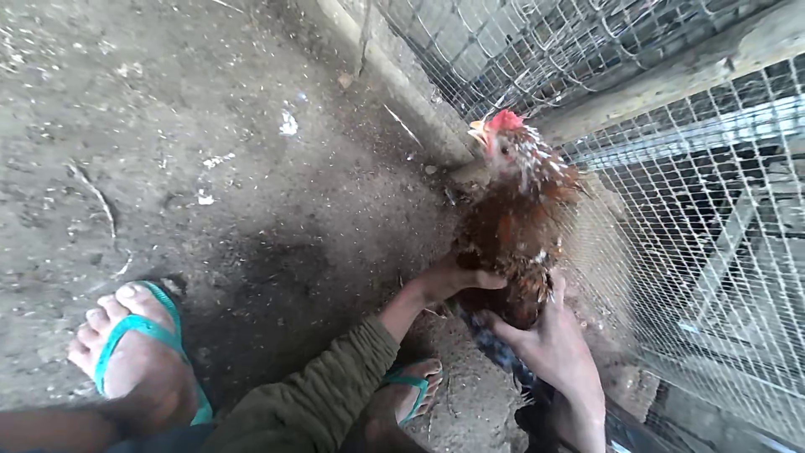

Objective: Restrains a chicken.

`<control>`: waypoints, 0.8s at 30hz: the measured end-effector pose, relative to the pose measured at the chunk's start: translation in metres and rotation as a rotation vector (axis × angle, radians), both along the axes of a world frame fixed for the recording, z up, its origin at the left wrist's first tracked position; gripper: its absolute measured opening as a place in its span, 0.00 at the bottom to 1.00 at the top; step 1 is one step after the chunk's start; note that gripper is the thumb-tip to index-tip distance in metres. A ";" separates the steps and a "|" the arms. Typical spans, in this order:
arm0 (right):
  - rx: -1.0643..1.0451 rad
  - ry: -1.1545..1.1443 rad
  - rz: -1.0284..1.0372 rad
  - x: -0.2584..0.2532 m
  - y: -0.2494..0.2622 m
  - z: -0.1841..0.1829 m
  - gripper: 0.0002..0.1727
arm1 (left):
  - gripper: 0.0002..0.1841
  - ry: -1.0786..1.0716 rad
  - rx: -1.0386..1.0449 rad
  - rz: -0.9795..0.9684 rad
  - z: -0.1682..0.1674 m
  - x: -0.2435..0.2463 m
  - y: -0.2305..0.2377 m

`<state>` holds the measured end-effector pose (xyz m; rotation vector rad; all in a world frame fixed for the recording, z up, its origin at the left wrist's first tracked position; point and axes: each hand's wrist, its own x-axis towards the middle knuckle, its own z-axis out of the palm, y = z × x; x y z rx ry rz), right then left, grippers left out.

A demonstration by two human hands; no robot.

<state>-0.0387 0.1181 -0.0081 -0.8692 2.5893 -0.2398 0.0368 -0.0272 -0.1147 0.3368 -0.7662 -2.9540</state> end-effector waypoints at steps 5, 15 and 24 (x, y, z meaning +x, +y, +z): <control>0.040 -0.017 -0.004 -0.002 0.001 0.002 0.71 | 0.71 -0.078 0.123 0.247 -0.020 -0.007 0.004; 0.050 -0.017 -0.021 -0.002 -0.002 0.001 0.67 | 0.32 -0.151 -0.366 0.375 0.027 -0.029 -0.028; -0.041 -0.051 -0.041 0.000 -0.003 0.005 0.70 | 0.25 -0.024 -0.544 0.571 0.034 -0.038 -0.031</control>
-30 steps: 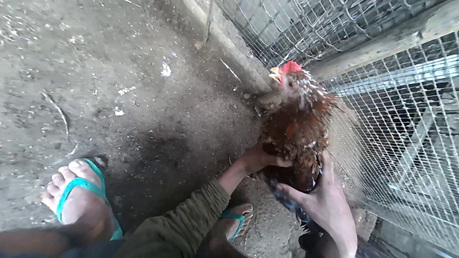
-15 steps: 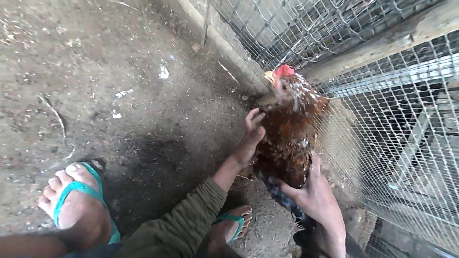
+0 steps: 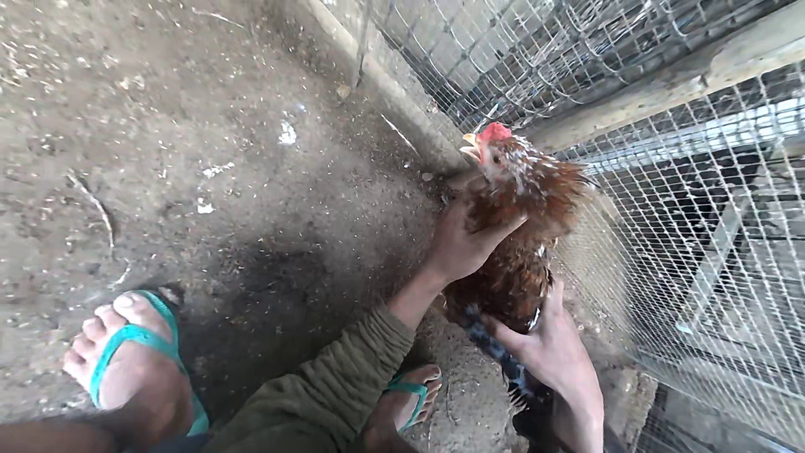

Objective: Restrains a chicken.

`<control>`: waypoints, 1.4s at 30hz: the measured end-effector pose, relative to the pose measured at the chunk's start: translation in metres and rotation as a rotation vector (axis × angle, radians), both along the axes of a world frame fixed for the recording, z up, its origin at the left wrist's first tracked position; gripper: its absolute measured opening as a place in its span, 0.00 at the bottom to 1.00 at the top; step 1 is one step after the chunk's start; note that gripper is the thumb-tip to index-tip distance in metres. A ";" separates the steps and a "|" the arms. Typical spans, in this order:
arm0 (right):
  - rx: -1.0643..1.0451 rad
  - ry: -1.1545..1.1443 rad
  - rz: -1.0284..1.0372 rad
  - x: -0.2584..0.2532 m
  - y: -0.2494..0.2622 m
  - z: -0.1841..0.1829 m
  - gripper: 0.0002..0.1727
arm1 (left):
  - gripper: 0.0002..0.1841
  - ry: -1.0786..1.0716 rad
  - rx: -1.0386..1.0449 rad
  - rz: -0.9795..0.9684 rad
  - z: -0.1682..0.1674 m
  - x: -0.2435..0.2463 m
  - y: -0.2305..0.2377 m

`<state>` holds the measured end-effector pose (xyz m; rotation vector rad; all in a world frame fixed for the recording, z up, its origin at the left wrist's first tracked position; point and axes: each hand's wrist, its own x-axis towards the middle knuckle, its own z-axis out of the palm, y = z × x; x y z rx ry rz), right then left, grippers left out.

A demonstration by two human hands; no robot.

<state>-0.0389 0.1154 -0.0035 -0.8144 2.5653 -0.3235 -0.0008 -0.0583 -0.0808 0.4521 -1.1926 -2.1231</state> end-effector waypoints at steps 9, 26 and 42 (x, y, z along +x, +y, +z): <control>-0.035 0.017 -0.001 0.009 -0.009 -0.006 0.74 | 0.22 -0.009 -0.009 0.016 -0.004 0.004 0.000; -0.129 -0.102 -0.573 0.052 -0.033 -0.100 0.26 | 0.18 -0.005 -0.504 0.042 0.040 0.008 0.045; 0.132 -0.156 -0.257 0.034 -0.004 -0.066 0.35 | 0.19 -0.006 -0.797 0.130 0.046 0.005 0.024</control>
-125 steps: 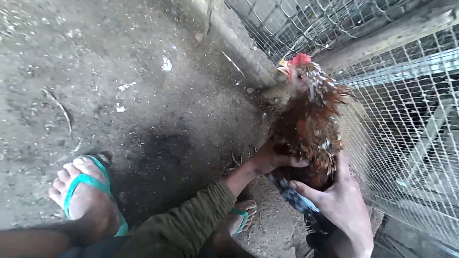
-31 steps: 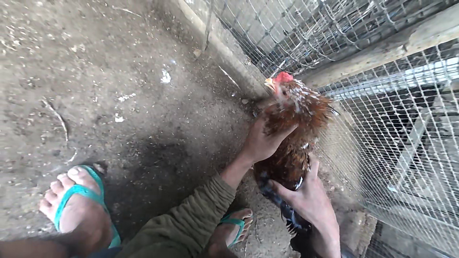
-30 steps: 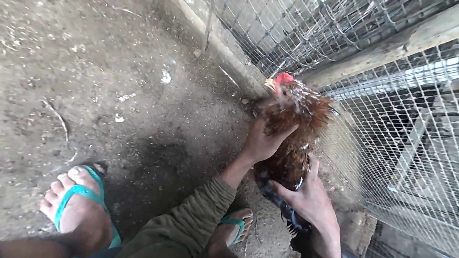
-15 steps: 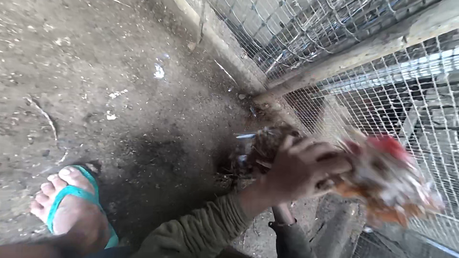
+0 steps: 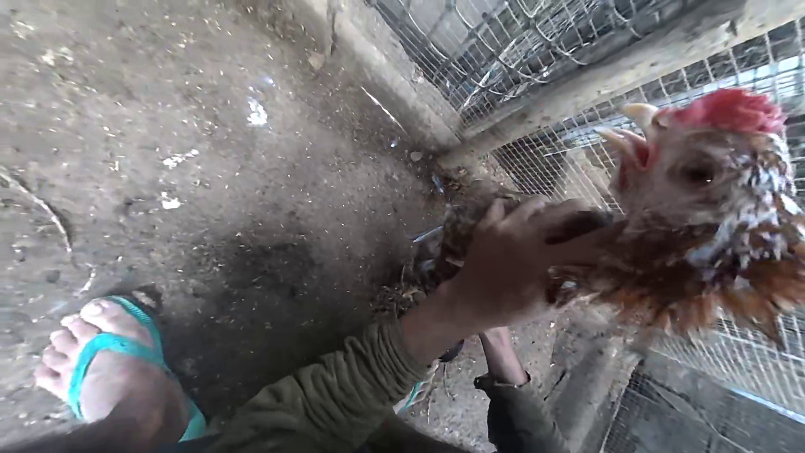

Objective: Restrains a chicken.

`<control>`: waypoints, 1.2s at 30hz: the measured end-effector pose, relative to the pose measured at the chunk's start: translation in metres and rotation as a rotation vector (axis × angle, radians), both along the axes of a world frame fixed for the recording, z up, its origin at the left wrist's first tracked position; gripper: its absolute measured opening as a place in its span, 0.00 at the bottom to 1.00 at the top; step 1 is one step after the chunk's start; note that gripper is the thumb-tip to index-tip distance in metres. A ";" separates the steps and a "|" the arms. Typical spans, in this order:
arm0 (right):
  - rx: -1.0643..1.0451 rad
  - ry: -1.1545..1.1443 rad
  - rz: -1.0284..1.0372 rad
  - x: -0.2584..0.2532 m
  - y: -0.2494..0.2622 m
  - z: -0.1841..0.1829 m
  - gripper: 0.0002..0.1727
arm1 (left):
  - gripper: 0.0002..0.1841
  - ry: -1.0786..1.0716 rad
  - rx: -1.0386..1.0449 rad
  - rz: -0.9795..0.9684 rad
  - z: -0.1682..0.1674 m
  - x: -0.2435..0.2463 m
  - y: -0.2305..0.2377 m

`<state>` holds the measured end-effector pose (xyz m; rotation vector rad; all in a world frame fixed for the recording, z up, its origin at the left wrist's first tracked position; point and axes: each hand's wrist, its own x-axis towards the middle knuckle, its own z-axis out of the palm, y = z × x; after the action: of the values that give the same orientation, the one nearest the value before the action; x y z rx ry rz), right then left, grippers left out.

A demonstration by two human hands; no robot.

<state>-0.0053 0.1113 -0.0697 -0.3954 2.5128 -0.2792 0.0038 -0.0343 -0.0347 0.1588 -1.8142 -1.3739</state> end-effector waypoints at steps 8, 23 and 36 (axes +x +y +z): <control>-0.475 0.200 0.024 -0.026 0.000 0.032 0.68 | 0.28 -0.094 0.558 -0.187 -0.027 -0.007 -0.035; -0.083 0.272 0.250 -0.019 0.003 0.062 0.79 | 0.25 -0.044 1.256 -0.333 -0.063 0.000 -0.006; -0.310 0.275 0.133 -0.015 0.005 0.045 0.60 | 0.27 -0.073 0.880 -0.257 -0.035 0.007 -0.003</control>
<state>-0.0202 0.1167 -0.0248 -0.7676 2.6975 -0.6005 0.0112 -0.0372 -0.0699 0.4446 -1.1905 -2.3014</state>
